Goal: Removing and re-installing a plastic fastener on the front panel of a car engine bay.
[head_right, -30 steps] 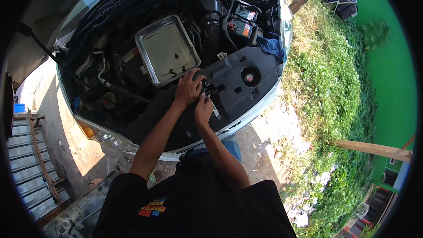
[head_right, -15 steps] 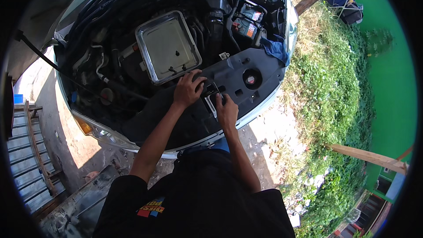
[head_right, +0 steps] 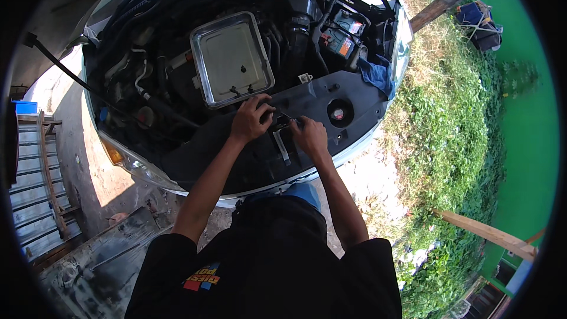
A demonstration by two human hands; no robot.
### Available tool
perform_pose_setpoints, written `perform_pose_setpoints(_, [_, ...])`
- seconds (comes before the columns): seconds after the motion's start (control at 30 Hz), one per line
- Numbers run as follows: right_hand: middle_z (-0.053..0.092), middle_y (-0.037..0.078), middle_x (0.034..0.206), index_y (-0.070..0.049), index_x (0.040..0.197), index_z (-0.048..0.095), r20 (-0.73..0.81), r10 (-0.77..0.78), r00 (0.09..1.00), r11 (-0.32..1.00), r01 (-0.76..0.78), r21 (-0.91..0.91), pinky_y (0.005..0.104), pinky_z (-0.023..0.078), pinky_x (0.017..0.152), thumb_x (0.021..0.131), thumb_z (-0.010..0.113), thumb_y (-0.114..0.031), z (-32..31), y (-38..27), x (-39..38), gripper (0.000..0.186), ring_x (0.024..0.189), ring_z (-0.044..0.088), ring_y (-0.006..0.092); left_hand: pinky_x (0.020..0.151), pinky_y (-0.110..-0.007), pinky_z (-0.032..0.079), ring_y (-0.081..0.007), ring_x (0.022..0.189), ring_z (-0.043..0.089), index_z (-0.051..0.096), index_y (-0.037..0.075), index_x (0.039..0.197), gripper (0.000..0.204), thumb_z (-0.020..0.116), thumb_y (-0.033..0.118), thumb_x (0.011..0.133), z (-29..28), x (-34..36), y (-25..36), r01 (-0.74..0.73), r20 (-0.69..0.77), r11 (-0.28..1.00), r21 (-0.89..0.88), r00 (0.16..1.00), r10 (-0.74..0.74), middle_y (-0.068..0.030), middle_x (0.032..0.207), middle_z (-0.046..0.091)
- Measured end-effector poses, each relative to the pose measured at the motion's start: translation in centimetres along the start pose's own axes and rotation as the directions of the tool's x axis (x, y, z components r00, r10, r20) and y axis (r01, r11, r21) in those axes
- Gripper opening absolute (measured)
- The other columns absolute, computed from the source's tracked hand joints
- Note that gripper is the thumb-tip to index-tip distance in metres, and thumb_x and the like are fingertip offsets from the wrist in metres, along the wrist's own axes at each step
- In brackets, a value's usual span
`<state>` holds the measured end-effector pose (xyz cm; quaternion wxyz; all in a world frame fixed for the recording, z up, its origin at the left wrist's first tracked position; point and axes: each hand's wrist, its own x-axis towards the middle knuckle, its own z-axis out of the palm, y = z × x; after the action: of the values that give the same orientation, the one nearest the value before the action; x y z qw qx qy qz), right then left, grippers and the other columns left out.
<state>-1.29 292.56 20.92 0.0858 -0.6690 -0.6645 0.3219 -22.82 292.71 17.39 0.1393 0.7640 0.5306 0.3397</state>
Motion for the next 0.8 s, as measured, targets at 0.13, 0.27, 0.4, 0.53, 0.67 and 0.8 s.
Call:
perform_pose_setpoints(0.13, [0.071,0.027,0.087,-0.001,0.107,0.074,0.033,-0.003,0.999,0.998,0.000,0.070,0.0494,0.054,0.083,0.093,0.062,-0.043,-0.6,1.1,0.8,0.046,0.087,0.069,0.0448,0.095,-0.042,0.050,-0.0271,0.115,0.061,0.070,0.010,0.095,0.016,0.073,0.016,0.081,0.2,0.2,0.2,0.042,0.038,0.999,0.012,0.998,-0.043,-0.0062,0.122,0.060])
perform_pose_setpoints(0.27, [0.070,0.027,0.086,0.000,0.107,0.073,0.040,-0.056,0.998,0.993,0.051,0.109,0.0485,0.055,0.080,0.094,0.064,-0.042,-0.4,2.0,1.6,0.045,0.085,0.069,0.0456,0.096,-0.043,0.051,-0.0278,0.115,0.062,0.070,0.010,0.095,0.017,0.074,0.016,0.080,0.6,0.9,0.1,0.063,0.023,0.998,0.009,0.998,-0.063,-0.0065,0.122,0.060])
perform_pose_setpoints(0.4, [0.069,0.028,0.087,0.001,0.106,0.073,0.084,-0.061,0.995,0.990,0.050,0.131,0.0488,0.054,0.078,0.094,0.064,-0.041,-0.9,2.3,2.1,0.045,0.086,0.068,0.0461,0.097,-0.043,0.051,-0.0279,0.115,0.062,0.071,0.010,0.096,0.018,0.074,0.016,0.080,0.5,1.1,0.2,0.076,0.041,0.997,0.019,0.996,-0.077,-0.0066,0.122,0.060])
perform_pose_setpoints(0.53, [0.069,0.029,0.087,0.002,0.105,0.073,0.044,-0.106,0.993,0.984,0.099,0.147,0.0492,0.053,0.077,0.094,0.064,-0.041,-0.3,3.0,2.1,0.045,0.086,0.067,0.0468,0.097,-0.043,0.051,-0.0275,0.117,0.062,0.071,0.011,0.097,0.018,0.074,0.016,0.080,0.8,1.2,0.2,0.083,0.042,0.996,0.018,0.996,-0.084,-0.0064,0.121,0.060])
perform_pose_setpoints(0.67, [0.067,0.028,0.081,0.004,0.099,0.069,0.007,-0.130,0.991,0.974,0.127,0.187,0.0455,0.050,0.068,0.095,0.065,-0.041,0.3,3.6,2.1,0.044,0.078,0.067,0.0456,0.096,-0.043,0.052,-0.0275,0.116,0.062,0.072,0.012,0.097,0.018,0.074,0.016,0.079,0.9,1.3,0.1,0.093,0.041,0.996,0.019,0.995,-0.093,-0.0062,0.121,0.060])
perform_pose_setpoints(0.8, [0.067,0.028,0.082,0.003,0.101,0.069,0.030,-0.101,0.994,0.972,0.092,0.218,0.0458,0.051,0.069,0.095,0.065,-0.039,0.1,3.1,1.9,0.043,0.079,0.067,0.0461,0.096,-0.043,0.052,-0.0280,0.115,0.062,0.071,0.012,0.096,0.018,0.074,0.016,0.079,0.9,1.4,0.1,0.091,0.035,0.996,0.022,0.995,-0.092,-0.0066,0.121,0.060])
